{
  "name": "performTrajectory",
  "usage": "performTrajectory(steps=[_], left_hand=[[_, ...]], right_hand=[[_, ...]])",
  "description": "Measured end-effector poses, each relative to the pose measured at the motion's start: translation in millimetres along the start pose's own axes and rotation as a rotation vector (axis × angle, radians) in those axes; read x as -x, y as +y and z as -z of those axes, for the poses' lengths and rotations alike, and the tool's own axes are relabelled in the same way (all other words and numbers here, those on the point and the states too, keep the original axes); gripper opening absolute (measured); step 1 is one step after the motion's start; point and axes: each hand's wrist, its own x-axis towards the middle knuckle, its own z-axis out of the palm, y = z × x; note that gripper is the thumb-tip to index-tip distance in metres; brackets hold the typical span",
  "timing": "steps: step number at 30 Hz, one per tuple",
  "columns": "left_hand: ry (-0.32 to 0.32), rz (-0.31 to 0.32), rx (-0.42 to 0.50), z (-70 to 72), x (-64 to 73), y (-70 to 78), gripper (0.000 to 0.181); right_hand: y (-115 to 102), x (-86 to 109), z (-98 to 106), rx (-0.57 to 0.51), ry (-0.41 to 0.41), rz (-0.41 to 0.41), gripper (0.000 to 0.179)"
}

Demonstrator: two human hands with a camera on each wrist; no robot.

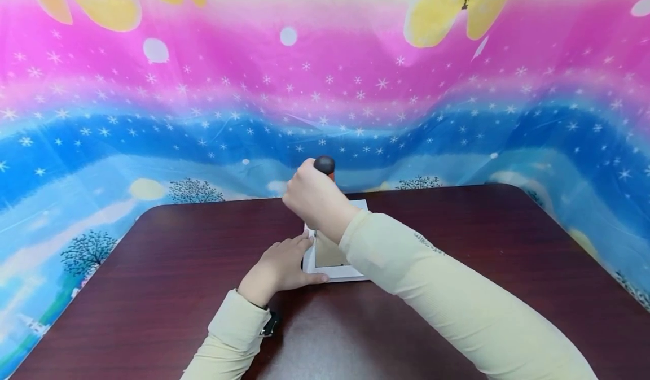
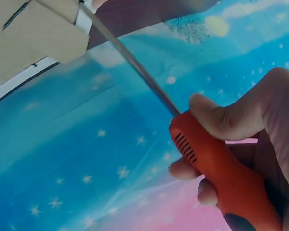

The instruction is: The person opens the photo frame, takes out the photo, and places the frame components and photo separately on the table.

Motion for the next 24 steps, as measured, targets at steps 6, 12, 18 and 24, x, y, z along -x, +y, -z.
performTrajectory(steps=[6,12,18,24], left_hand=[[0.043,-0.024,-0.011,-0.4,1.6,-0.6,0.091],[0.056,-0.035,-0.009,-0.5,1.8,-1.4,0.092],[0.04,-0.019,0.017,-1.2,0.4,-1.8,0.091],[0.035,-0.015,0.034,-1.8,-1.0,-0.5,0.091]], right_hand=[[20,21.3,-28,-0.234,0.033,-0.051,0.013],[31,47.7,-64,-0.474,0.085,-0.146,0.029],[33,69.0,-86,-0.704,0.067,-0.28,0.014],[32,88.3,-97,-0.845,-0.014,-0.4,0.002]])
